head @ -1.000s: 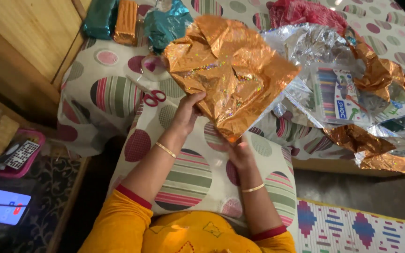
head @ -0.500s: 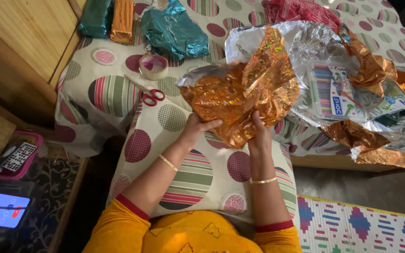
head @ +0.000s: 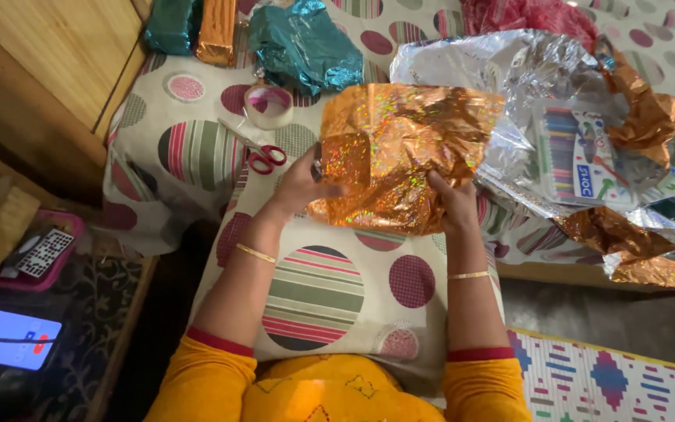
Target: The person wraps a small rectangular box with shiny gold wrapping paper on a patterned tablecloth. They fold the paper around the box, smooth the edges, cut tape with scissors, and apply tape to secure the folds. The wrapped box is placed on the table.
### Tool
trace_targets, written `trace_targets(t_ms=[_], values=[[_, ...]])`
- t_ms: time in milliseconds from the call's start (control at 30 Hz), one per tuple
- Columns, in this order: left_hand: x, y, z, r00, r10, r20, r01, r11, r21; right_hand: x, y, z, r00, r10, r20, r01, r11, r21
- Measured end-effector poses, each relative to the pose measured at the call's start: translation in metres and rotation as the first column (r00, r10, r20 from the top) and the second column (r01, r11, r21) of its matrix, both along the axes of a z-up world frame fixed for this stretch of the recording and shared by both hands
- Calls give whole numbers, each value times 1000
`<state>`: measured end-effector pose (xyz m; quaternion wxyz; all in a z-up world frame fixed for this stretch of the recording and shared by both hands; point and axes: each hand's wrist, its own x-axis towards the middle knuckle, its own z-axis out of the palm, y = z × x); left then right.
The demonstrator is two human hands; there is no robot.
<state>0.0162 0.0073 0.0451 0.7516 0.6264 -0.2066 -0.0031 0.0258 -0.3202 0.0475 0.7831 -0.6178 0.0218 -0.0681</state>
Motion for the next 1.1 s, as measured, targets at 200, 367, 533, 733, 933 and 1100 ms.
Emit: trace_targets(t_ms=[200, 367, 533, 733, 933, 1100], values=[[4, -7, 6, 940, 158, -302, -146, 987, 59, 18, 0, 6, 942, 256, -217, -257, 966, 23], [7, -2, -13, 929, 72, -363, -119, 987, -108, 43, -23, 9, 898, 340, -280, -388, 912, -136], [15, 3, -28, 925, 29, -378, -87, 986, -139, 55, -18, -5, 904, 278, -325, -280, 959, 42], [24, 5, -27, 907, 64, -415, -87, 996, -35, 50, -7, 1, 945, 122, -305, -140, 989, -38], [31, -3, -21, 899, 60, -433, -68, 998, -5, 45, -17, 2, 935, 131, -328, -110, 991, 81], [36, -4, -19, 893, 29, -450, -74, 994, -81, 45, -27, 1, 943, 215, -252, -184, 973, 143]])
